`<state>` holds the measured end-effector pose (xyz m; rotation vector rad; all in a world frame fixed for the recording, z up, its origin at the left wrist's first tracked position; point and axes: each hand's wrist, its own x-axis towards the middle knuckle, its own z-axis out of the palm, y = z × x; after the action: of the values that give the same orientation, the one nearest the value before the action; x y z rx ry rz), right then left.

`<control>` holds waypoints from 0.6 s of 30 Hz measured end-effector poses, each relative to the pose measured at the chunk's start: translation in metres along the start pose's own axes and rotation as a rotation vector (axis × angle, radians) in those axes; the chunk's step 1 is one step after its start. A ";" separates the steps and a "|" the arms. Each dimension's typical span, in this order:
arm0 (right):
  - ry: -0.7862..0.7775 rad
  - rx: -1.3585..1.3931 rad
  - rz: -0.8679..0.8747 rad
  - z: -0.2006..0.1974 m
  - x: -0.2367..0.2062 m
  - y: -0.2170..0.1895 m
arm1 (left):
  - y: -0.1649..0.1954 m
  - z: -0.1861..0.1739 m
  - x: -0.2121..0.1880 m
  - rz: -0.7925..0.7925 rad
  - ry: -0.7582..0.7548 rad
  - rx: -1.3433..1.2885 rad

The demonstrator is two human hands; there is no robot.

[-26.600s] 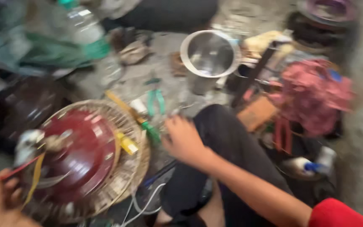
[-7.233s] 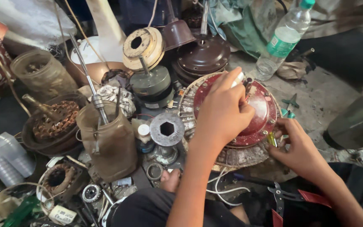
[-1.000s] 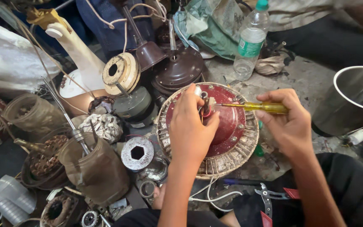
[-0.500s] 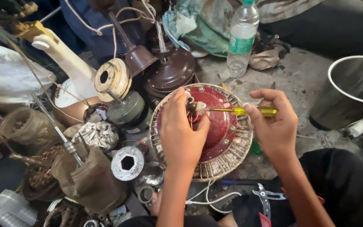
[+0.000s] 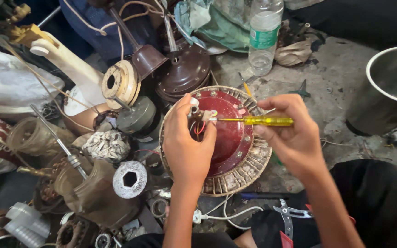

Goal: The person sits on the floor repairing a ceiling fan motor. They use a screwdriver to work on the red fan housing, connect and route the motor wires, use pliers to adjust wiring, and reposition the capacitor and wires on the fan body.

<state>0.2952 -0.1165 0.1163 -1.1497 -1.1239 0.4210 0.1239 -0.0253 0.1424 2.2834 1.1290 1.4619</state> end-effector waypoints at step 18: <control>0.111 -0.195 -0.060 0.007 -0.011 -0.002 | 0.004 0.000 0.001 0.003 0.002 0.004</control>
<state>0.2839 -0.1227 0.1129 -1.2897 -1.1171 0.2013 0.1255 -0.0275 0.1449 2.2883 1.1308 1.4653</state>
